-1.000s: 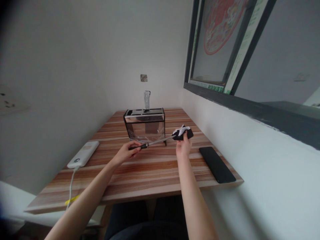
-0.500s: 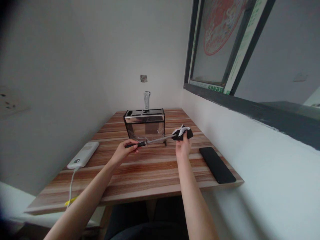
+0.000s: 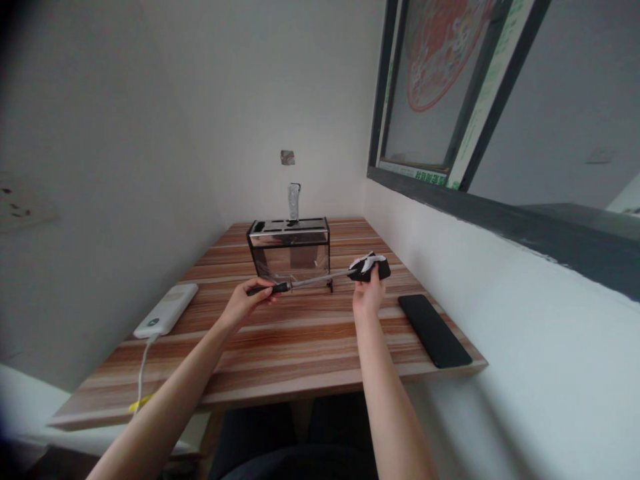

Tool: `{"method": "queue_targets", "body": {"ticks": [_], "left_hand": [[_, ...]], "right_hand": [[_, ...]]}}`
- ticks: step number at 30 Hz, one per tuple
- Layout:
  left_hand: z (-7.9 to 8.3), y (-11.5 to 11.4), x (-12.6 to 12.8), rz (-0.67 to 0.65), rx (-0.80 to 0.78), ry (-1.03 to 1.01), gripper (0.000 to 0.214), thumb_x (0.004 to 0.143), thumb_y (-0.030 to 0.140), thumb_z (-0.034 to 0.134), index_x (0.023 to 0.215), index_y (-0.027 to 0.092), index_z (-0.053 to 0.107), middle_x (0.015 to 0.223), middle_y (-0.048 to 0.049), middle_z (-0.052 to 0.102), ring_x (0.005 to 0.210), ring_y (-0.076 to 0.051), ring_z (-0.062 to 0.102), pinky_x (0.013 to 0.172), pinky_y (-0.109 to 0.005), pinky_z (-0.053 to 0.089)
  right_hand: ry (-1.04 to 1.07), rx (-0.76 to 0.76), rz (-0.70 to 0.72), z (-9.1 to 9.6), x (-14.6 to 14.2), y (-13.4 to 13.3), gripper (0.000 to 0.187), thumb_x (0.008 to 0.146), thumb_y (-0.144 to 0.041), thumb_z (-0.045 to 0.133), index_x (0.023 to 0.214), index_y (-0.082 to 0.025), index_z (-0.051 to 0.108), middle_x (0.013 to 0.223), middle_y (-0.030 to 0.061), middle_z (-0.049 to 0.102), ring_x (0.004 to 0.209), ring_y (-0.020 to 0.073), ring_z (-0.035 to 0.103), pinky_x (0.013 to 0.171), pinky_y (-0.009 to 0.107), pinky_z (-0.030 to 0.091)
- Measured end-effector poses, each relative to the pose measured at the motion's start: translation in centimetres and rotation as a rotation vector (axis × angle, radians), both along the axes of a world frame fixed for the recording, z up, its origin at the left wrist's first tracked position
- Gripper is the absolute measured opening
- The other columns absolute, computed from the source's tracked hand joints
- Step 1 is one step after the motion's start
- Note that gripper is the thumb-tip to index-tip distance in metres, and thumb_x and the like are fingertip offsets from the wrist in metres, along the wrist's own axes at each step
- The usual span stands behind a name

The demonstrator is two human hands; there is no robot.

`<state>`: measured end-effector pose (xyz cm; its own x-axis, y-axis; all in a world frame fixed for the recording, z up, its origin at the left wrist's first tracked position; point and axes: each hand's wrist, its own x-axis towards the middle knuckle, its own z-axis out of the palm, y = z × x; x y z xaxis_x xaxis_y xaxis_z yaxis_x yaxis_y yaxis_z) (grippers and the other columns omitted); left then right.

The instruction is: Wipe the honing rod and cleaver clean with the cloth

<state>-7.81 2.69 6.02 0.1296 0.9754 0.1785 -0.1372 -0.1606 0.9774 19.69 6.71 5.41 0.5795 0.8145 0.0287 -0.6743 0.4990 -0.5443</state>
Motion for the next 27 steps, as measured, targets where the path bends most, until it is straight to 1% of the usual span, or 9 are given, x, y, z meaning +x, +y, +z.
{"method": "queue_targets", "body": {"ticks": [2, 5, 8, 10, 14, 17, 20, 24, 27], "left_hand": [[0.0, 0.1, -0.1, 0.006, 0.004, -0.011, 0.028, 0.068, 0.031, 0.080, 0.086, 0.012, 0.069, 0.077, -0.0050, 0.072, 0.066, -0.015, 0.069, 0.064, -0.024, 0.054], [0.1, 0.1, -0.2, 0.015, 0.007, -0.038, 0.028, 0.068, 0.031, 0.080, 0.086, 0.013, 0.069, 0.077, -0.0054, 0.072, 0.065, -0.015, 0.069, 0.064, -0.023, 0.054], [0.2, 0.0, -0.3, 0.022, 0.011, -0.072, 0.027, 0.070, 0.031, 0.078, 0.086, 0.013, 0.068, 0.077, -0.0061, 0.073, 0.065, -0.014, 0.068, 0.063, -0.022, 0.053], [0.3, 0.0, -0.3, 0.025, 0.020, -0.093, 0.026, 0.070, 0.031, 0.078, 0.086, 0.013, 0.068, 0.077, -0.0067, 0.073, 0.064, -0.013, 0.068, 0.062, -0.021, 0.052], [0.4, 0.0, -0.6, 0.037, 0.041, -0.130, 0.027, 0.069, 0.031, 0.079, 0.085, 0.013, 0.068, 0.078, -0.0071, 0.074, 0.062, -0.013, 0.067, 0.061, -0.020, 0.052], [0.7, 0.0, -0.7, 0.048, 0.055, -0.144, 0.027, 0.069, 0.032, 0.079, 0.084, 0.014, 0.068, 0.077, -0.0069, 0.074, 0.060, -0.012, 0.067, 0.059, -0.020, 0.051], [1.2, -0.2, -0.9, 0.060, 0.066, -0.156, 0.027, 0.068, 0.034, 0.079, 0.083, 0.014, 0.067, 0.075, -0.0071, 0.075, 0.058, -0.012, 0.066, 0.058, -0.019, 0.051], [2.9, -0.7, -1.8, 0.098, 0.067, -0.139, 0.029, 0.064, 0.035, 0.081, 0.077, 0.014, 0.066, 0.072, -0.0064, 0.074, 0.054, -0.012, 0.065, 0.055, -0.020, 0.050], [5.3, -0.7, -2.9, 0.142, 0.144, -0.050, 0.027, 0.064, 0.035, 0.081, 0.075, 0.015, 0.066, 0.067, -0.0037, 0.072, 0.052, -0.012, 0.063, 0.053, -0.020, 0.050]], "right_hand": [[0.009, -0.065, -0.027, -0.5, 0.4, 0.4, 0.022, 0.078, -0.034, 0.061, 0.097, -0.023, 0.060, 0.094, -0.0005, 0.070, 0.091, 0.0164, 0.066, 0.077, 0.033, 0.054], [0.013, -0.191, -0.074, -1.6, 1.2, 1.1, 0.020, 0.078, -0.034, 0.057, 0.097, -0.027, 0.057, 0.098, -0.0039, 0.068, 0.097, 0.0135, 0.063, 0.072, 0.027, 0.052], [-0.039, -0.288, -0.060, -2.4, 1.6, 1.7, 0.021, 0.075, -0.032, 0.057, 0.096, -0.028, 0.055, 0.098, -0.0053, 0.067, 0.099, 0.0121, 0.061, 0.066, 0.022, 0.048], [-0.117, -0.311, 0.014, -2.5, 1.2, 1.7, 0.023, 0.071, -0.030, 0.060, 0.094, -0.027, 0.055, 0.094, -0.0053, 0.067, 0.094, 0.0128, 0.061, 0.063, 0.021, 0.046], [-0.330, -0.268, 0.270, -2.2, -0.3, 1.1, 0.035, 0.058, -0.024, 0.070, 0.092, -0.026, 0.061, 0.085, -0.0049, 0.068, 0.078, 0.0154, 0.063, 0.061, 0.024, 0.047], [-0.471, -0.237, 0.415, -2.0, -1.1, 0.0, 0.043, 0.054, -0.022, 0.073, 0.096, -0.028, 0.062, 0.090, -0.0036, 0.069, 0.079, 0.0169, 0.063, 0.061, 0.025, 0.047], [-0.587, -0.232, 0.520, -2.1, -1.0, -1.3, 0.042, 0.054, -0.023, 0.075, 0.095, -0.026, 0.064, 0.095, -0.0006, 0.069, 0.084, 0.0189, 0.063, 0.066, 0.028, 0.049], [-0.693, -0.255, 0.612, -3.0, -0.3, -2.7, 0.037, 0.056, -0.027, 0.076, 0.091, -0.022, 0.066, 0.092, 0.0028, 0.071, 0.084, 0.0216, 0.064, 0.071, 0.033, 0.049], [-0.790, -0.256, 0.671, -3.8, 0.0, -3.2, 0.036, 0.056, -0.029, 0.076, 0.091, -0.020, 0.068, 0.091, 0.0042, 0.071, 0.088, 0.0243, 0.064, 0.078, 0.037, 0.048]]}}
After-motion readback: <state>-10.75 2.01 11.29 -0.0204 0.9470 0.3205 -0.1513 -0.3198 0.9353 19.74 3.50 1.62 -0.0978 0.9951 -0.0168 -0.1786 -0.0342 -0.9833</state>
